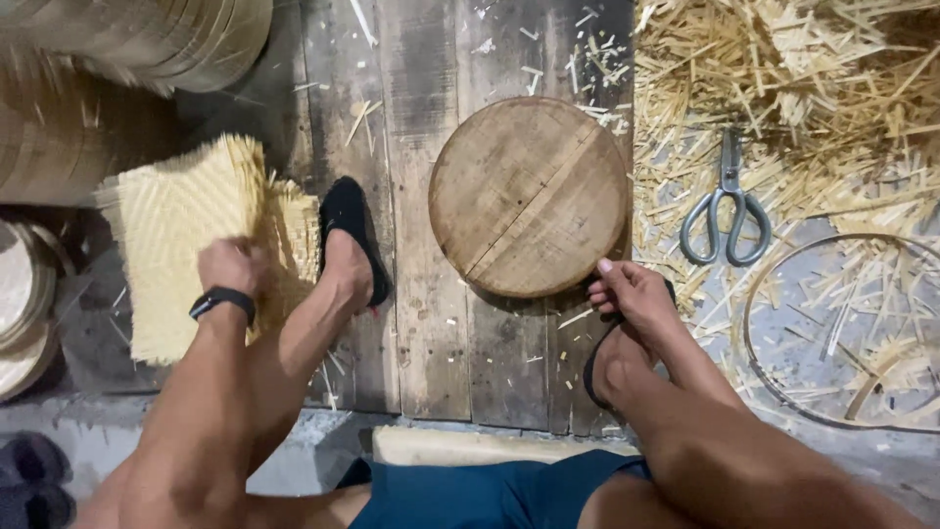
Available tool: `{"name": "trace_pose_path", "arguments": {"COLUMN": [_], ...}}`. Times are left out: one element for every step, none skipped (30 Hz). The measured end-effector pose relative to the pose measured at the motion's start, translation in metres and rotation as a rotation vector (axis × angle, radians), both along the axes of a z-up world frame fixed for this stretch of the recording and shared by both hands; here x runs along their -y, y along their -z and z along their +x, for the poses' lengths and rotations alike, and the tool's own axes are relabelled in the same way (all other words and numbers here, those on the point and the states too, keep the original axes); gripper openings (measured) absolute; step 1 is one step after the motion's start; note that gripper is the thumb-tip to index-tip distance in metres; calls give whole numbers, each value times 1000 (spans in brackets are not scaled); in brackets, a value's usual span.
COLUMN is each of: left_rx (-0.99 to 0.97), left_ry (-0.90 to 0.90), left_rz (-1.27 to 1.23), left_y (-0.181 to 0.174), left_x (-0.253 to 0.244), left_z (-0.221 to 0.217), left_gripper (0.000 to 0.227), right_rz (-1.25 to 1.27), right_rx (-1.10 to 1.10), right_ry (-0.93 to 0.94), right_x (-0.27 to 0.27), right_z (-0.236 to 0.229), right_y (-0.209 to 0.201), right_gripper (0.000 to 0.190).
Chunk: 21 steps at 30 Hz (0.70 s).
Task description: Trimming excess wicker and assembling a woven tray base into a bamboo frame.
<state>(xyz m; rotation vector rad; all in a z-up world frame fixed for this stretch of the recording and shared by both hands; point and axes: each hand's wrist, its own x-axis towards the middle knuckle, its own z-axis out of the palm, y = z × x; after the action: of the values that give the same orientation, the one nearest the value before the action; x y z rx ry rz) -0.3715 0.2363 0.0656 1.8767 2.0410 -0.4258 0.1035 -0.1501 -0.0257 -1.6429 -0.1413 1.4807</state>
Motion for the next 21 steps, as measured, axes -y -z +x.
{"name": "trace_pose_path", "arguments": {"left_rx": [-44,-91,-102,68,241,232,353,473,471,330,190,188,59,-70,-71,-72,-73,-74,-42,-9,-10], "left_ry": [134,271,258,229,203,195,76,-44,-49,6,62,58,-37,-132,-136,-168,-198,-202,-208,-214,-215], "left_rz": [191,379,382,518,653,658,592,524,525,549,569,567,348,130,128,81,34,32,72,112,113], "left_y": [-7,-13,-15,-17,-17,-8,3,14,22,29,37,25,13,1,0,-1,-2,-3,-6,-9,-12], "left_x": [1,2,2,1,-2,-6,-10,-14,-16,-19,-21,-17,-12,-7,-7,-6,-5,-4,-3,-1,-1], "left_z": [2,3,6,9,14,9,5,2,-2,-5,-10,3,15,27,28,28,29,29,28,27,28], "left_gripper": [24,21,21,21,25,25,25,25,25,53,86,86,91,96,96,89,82,82,77,73,73], "right_rz": [11,21,25,30,34,39,39,39,39,44,47,45,49,52,50,55,61,60,58,56,57], "right_rx": [2,5,-4,7,21,16,17,19,19,19,18,17,23,30,29,42,54,53,59,66,65], "right_ry": [8,15,1,10,23,13,22,31,26,29,33,29,23,18,14,5,-2,-5,-5,-5,-5], "right_x": [1,1,2,3,4,3,4,4,6,7,8,8,9,10,9,9,8,8,8,8,6], "right_z": [-2,-4,-4,-5,-4,-4,-5,-4,-4,-3,-4,-3,-3,-3,-3,-3,-3,-3,-3,-4,-4], "right_y": [2,4,11,17,23,23,23,23,24,26,27,29,31,32,32,32,32,31,31,31,25], "right_gripper": [42,41,41,41,41,41,40,39,39,39,38,38,38,38,38,38,38,38,38,39,39]}}
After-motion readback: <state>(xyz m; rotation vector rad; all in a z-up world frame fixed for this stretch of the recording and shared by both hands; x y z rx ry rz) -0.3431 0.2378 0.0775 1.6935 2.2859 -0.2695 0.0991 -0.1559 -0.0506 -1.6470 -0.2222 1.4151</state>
